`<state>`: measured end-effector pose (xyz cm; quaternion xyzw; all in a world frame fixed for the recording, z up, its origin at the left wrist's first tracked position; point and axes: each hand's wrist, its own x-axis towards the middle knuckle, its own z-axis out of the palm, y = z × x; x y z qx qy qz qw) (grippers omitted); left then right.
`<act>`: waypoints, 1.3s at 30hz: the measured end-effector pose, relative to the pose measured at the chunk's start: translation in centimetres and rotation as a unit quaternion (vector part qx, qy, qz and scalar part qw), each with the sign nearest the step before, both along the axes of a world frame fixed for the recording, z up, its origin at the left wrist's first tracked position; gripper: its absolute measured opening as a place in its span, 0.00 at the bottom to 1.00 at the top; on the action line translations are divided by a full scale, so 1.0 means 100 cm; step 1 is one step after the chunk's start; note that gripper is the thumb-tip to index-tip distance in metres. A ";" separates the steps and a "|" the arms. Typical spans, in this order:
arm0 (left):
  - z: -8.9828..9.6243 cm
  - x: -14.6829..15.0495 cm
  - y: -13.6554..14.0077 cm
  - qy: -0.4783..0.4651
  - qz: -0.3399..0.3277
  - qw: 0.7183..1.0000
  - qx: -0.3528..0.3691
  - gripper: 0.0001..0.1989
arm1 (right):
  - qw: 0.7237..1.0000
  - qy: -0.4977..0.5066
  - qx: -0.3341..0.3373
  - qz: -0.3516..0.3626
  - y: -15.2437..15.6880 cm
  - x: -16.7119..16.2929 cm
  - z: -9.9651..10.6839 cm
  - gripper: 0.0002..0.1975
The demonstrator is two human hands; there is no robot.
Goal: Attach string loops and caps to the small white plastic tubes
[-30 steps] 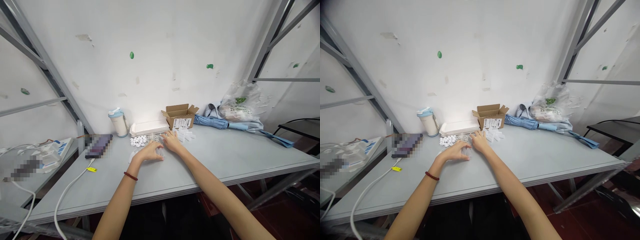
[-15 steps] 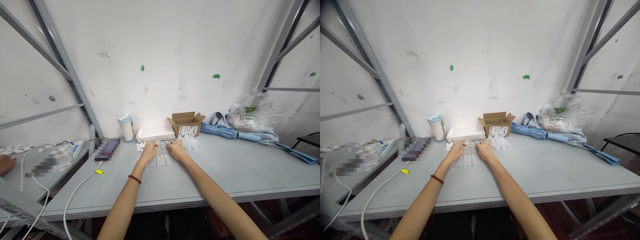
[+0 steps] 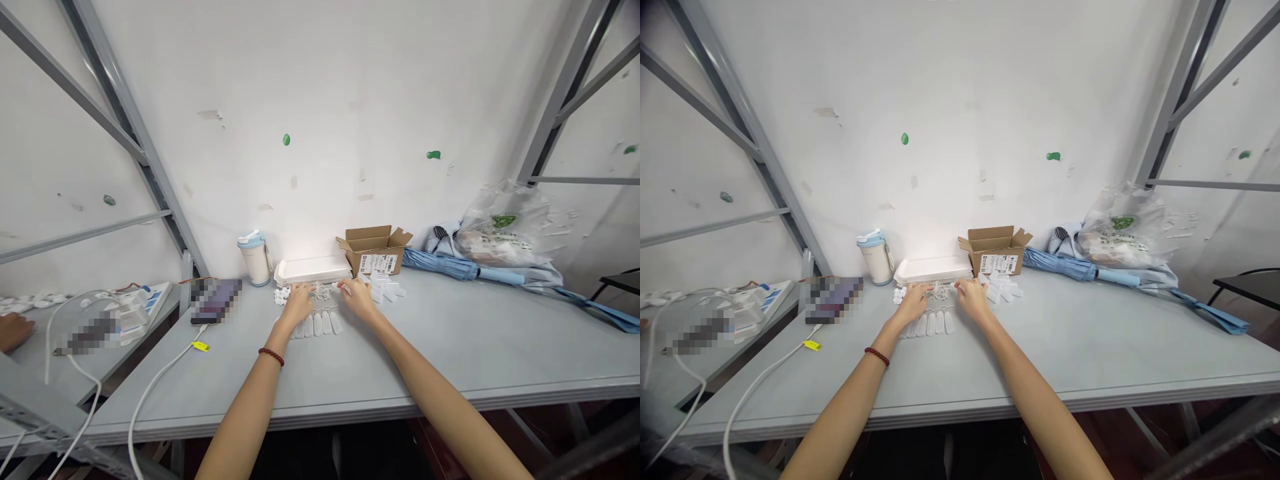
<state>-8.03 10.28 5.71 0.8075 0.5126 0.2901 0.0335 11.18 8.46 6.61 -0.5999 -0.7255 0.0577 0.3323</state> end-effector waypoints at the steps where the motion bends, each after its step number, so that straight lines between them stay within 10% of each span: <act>1: 0.000 0.000 0.000 0.003 0.001 1.000 0.002 0.25 | 1.000 0.009 -0.001 0.001 0.000 0.000 0.000 0.13; 22: 0.039 0.038 0.021 0.062 0.141 0.985 -0.071 0.10 | 0.997 0.072 0.030 -0.002 -0.001 0.003 0.006 0.10; 39: 0.048 0.027 0.021 -0.237 0.080 0.968 -0.035 0.13 | 0.954 0.297 -0.016 0.039 0.010 0.016 0.008 0.14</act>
